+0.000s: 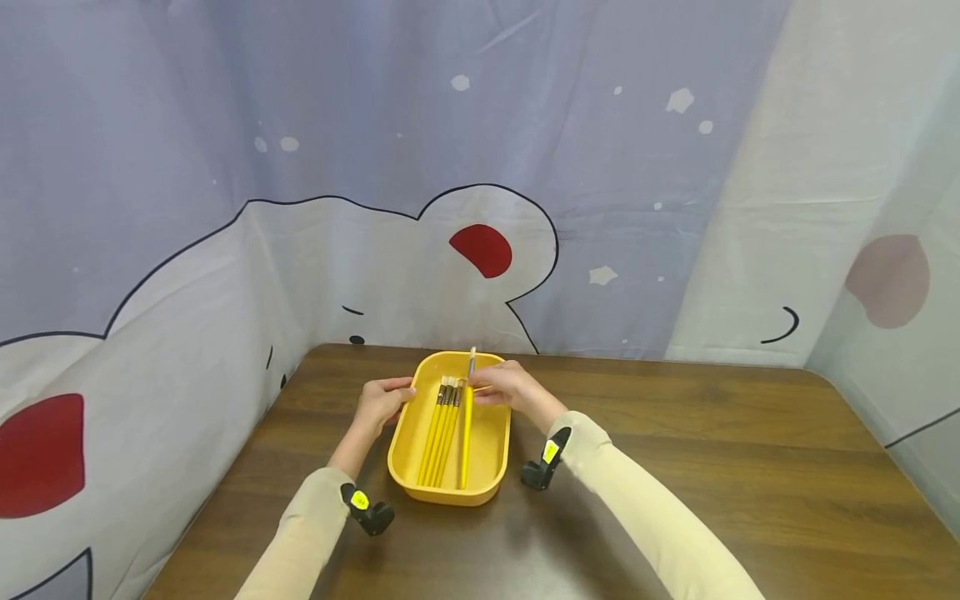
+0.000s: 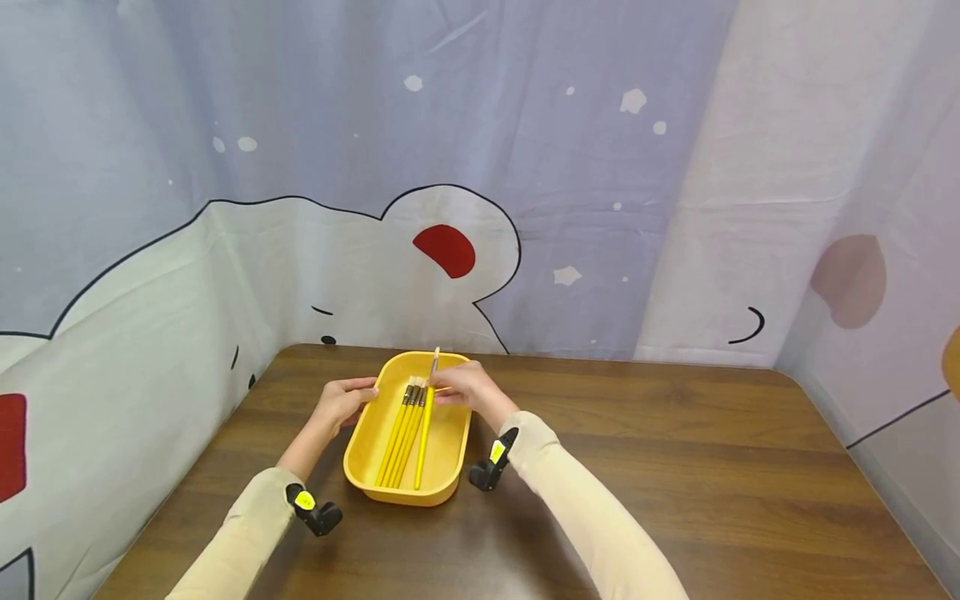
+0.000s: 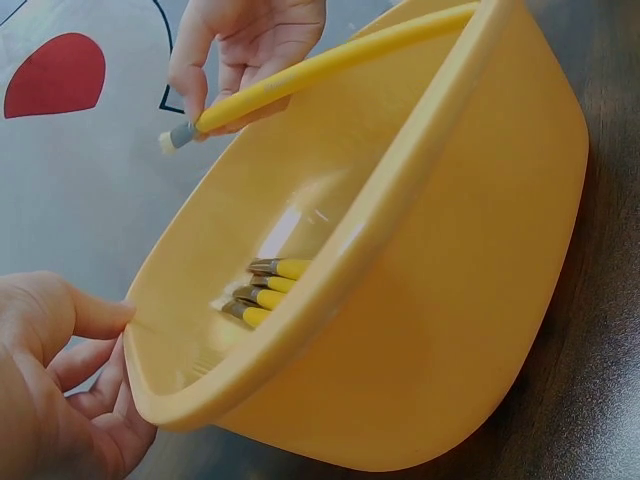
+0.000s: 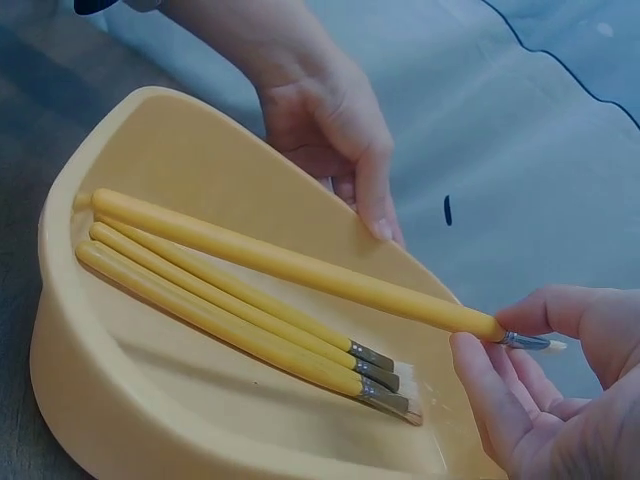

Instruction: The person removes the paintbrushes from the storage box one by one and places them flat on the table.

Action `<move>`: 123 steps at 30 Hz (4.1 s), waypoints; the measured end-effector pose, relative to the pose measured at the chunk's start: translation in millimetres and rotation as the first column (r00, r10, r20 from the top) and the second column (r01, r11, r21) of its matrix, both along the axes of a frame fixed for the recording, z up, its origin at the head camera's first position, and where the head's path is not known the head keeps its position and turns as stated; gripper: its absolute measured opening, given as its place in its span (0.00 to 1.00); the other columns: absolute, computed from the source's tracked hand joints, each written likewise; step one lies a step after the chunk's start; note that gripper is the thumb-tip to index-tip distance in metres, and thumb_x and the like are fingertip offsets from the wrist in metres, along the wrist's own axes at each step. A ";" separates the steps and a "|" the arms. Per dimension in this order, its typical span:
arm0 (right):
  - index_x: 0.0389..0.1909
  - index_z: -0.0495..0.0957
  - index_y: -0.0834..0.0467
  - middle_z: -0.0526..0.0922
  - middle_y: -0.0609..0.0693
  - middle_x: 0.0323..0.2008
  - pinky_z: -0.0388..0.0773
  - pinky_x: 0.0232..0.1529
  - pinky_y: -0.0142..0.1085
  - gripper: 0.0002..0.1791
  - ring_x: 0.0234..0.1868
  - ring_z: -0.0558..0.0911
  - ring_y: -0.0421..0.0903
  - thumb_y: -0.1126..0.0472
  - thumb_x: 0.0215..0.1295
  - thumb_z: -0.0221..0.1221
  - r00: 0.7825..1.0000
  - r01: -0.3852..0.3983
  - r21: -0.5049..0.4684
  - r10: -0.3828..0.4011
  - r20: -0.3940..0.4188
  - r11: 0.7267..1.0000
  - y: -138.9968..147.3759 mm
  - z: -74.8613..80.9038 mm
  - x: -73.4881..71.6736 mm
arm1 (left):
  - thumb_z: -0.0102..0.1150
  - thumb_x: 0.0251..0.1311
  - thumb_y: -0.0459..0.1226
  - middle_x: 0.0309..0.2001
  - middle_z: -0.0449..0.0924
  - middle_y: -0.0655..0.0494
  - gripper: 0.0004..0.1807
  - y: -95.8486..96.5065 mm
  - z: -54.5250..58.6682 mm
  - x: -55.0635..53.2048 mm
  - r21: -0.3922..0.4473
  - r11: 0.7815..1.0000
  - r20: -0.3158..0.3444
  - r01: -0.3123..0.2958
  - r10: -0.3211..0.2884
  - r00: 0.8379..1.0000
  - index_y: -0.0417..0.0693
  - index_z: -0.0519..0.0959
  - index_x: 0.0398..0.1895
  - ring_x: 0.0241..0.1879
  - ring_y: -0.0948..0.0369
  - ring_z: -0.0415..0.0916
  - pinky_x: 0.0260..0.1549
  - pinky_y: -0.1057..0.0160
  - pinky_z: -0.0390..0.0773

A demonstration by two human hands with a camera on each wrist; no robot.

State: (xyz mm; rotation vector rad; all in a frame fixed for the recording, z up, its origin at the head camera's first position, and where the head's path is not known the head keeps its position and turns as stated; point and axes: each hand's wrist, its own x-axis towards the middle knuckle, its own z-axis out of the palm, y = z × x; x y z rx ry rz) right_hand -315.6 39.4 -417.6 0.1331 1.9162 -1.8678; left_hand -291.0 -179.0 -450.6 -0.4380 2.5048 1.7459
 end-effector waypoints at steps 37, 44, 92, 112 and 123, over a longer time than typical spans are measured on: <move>0.60 0.69 0.74 0.80 0.52 0.33 0.84 0.36 0.29 0.24 0.30 0.81 0.41 0.68 0.64 0.57 1.000 -0.002 -0.085 0.001 -0.007 0.996 43.8 -0.9 1.4 | 0.58 0.64 0.37 0.53 0.80 0.39 0.21 -1.0 1.1 0.8 0.001 1.000 0.009 0.004 -0.004 1.000 0.41 0.76 0.59 0.38 0.58 0.81 0.26 0.71 0.79; 0.60 0.68 0.74 0.81 0.50 0.31 0.84 0.36 0.29 0.25 0.29 0.81 0.40 0.68 0.64 0.56 1.000 -0.009 -0.094 0.008 -0.008 0.996 52.1 -5.5 0.4 | 0.58 0.63 0.37 0.51 0.81 0.39 0.21 0.4 0.3 0.3 0.007 1.000 0.007 0.001 -0.001 1.000 0.41 0.77 0.59 0.34 0.60 0.80 0.24 0.72 0.78; 0.59 0.65 0.78 0.81 0.47 0.26 0.84 0.34 0.28 0.23 0.26 0.82 0.38 0.70 0.66 0.53 1.000 -0.007 -0.081 0.007 0.000 0.997 82.5 -30.6 4.7 | 0.57 0.63 0.36 0.54 0.79 0.37 0.21 0.1 1.2 3.9 0.011 1.000 -0.014 0.009 -0.009 1.000 0.40 0.77 0.59 0.41 0.56 0.82 0.33 0.65 0.84; 0.60 0.65 0.77 0.80 0.48 0.25 0.84 0.34 0.29 0.25 0.26 0.81 0.39 0.72 0.63 0.55 1.000 0.002 -0.010 -0.002 0.007 1.000 82.0 -44.0 2.1 | 0.57 0.63 0.36 0.53 0.79 0.37 0.21 -1.7 0.3 3.3 0.037 0.999 -0.019 0.005 -0.004 1.000 0.40 0.77 0.59 0.44 0.52 0.83 0.35 0.62 0.85; 0.59 0.66 0.76 0.81 0.49 0.27 0.84 0.34 0.29 0.24 0.26 0.82 0.40 0.71 0.63 0.56 1.000 0.004 0.041 -0.004 0.006 0.999 80.8 -47.2 1.8 | 0.56 0.64 0.35 0.54 0.79 0.37 0.20 -1.9 1.5 2.9 0.043 0.999 -0.019 0.013 -0.012 1.000 0.39 0.76 0.59 0.45 0.51 0.83 0.36 0.61 0.85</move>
